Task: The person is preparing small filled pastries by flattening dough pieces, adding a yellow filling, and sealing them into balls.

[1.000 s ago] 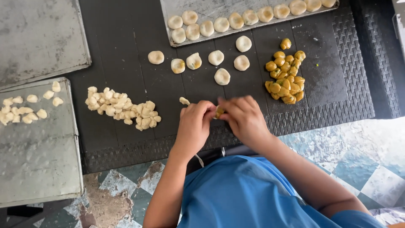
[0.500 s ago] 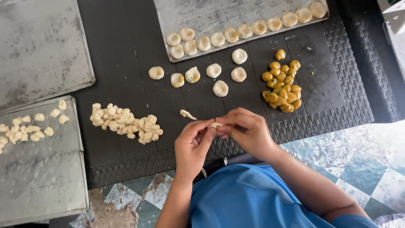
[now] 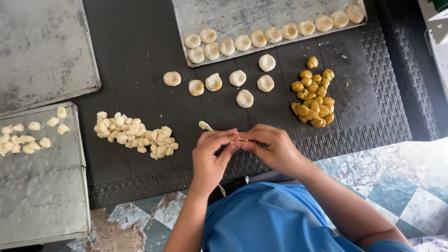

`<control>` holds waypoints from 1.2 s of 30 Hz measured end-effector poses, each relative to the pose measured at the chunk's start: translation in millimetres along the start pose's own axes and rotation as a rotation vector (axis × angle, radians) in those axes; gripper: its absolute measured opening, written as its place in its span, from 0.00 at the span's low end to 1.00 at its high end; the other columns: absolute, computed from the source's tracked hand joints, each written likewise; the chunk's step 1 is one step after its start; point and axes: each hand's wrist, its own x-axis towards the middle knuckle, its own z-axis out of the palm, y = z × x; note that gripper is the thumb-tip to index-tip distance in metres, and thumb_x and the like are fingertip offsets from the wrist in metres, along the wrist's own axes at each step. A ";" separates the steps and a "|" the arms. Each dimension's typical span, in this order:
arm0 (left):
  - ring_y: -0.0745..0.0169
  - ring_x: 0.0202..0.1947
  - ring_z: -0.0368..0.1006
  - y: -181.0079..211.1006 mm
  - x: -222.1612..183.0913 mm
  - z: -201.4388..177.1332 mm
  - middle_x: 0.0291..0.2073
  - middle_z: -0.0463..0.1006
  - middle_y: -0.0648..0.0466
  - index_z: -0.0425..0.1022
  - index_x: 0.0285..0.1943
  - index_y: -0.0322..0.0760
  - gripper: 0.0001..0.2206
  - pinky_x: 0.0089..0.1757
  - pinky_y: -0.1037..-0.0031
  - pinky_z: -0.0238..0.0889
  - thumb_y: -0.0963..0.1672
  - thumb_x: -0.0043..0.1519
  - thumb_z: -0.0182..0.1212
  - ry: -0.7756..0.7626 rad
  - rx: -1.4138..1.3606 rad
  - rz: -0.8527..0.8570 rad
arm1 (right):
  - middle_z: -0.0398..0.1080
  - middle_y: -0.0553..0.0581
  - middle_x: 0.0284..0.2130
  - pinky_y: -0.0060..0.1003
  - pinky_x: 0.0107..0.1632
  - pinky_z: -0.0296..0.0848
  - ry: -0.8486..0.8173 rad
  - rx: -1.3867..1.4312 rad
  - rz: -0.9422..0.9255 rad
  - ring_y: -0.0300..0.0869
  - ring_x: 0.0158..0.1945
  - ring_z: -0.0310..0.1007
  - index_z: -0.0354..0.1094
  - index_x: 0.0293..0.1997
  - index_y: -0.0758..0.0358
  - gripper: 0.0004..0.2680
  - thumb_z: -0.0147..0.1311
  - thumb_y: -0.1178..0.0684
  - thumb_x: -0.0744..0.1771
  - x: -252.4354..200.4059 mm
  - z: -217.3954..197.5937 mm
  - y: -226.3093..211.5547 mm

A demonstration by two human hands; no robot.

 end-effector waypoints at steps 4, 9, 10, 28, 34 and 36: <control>0.52 0.54 0.73 -19.0 -8.4 6.1 0.59 0.80 0.58 0.83 0.56 0.51 0.12 0.47 0.60 0.62 0.50 0.66 0.65 -0.121 0.498 0.350 | 0.73 0.57 0.34 0.41 0.38 0.79 0.071 -0.620 -0.451 0.51 0.34 0.75 0.80 0.41 0.65 0.03 0.60 0.61 0.69 6.2 -2.7 20.9; 0.59 0.41 0.76 -17.4 -4.6 17.2 0.40 0.84 0.59 0.80 0.53 0.44 0.10 0.42 0.68 0.64 0.43 0.63 0.71 -0.003 0.375 0.227 | 0.78 0.54 0.32 0.38 0.41 0.80 0.115 -0.502 -0.405 0.48 0.33 0.79 0.80 0.49 0.66 0.07 0.64 0.60 0.67 4.9 5.0 12.8; 0.59 0.38 0.76 -19.4 -5.4 20.6 0.37 0.85 0.57 0.78 0.57 0.41 0.17 0.42 0.70 0.65 0.42 0.60 0.75 0.036 0.339 0.196 | 0.80 0.50 0.30 0.37 0.40 0.80 0.100 -0.428 -0.318 0.46 0.33 0.80 0.81 0.47 0.64 0.08 0.68 0.60 0.65 5.8 1.7 14.4; 0.54 0.42 0.73 -26.5 -5.6 -9.1 0.48 0.81 0.59 0.80 0.60 0.51 0.13 0.44 0.61 0.62 0.44 0.67 0.66 0.082 0.554 0.182 | 0.62 0.60 0.43 0.56 0.45 0.81 -0.571 -0.906 -0.095 0.66 0.45 0.76 0.63 0.64 0.58 0.22 0.58 0.39 0.66 48.1 -11.9 22.9; 0.57 0.38 0.70 -36.9 14.4 -24.6 0.42 0.74 0.60 0.81 0.52 0.50 0.14 0.40 0.63 0.60 0.54 0.64 0.68 0.059 0.894 0.064 | 0.68 0.58 0.36 0.50 0.41 0.76 -0.467 -0.765 -0.364 0.60 0.41 0.73 0.70 0.44 0.61 0.09 0.63 0.51 0.66 25.8 -7.8 22.8; 0.55 0.37 0.72 -34.6 14.4 -25.5 0.39 0.75 0.58 0.82 0.50 0.47 0.10 0.40 0.63 0.62 0.50 0.65 0.67 0.044 0.852 0.083 | 0.68 0.56 0.34 0.47 0.40 0.75 -0.295 -0.770 -0.477 0.56 0.40 0.74 0.68 0.39 0.58 0.06 0.59 0.51 0.67 31.6 -16.0 5.1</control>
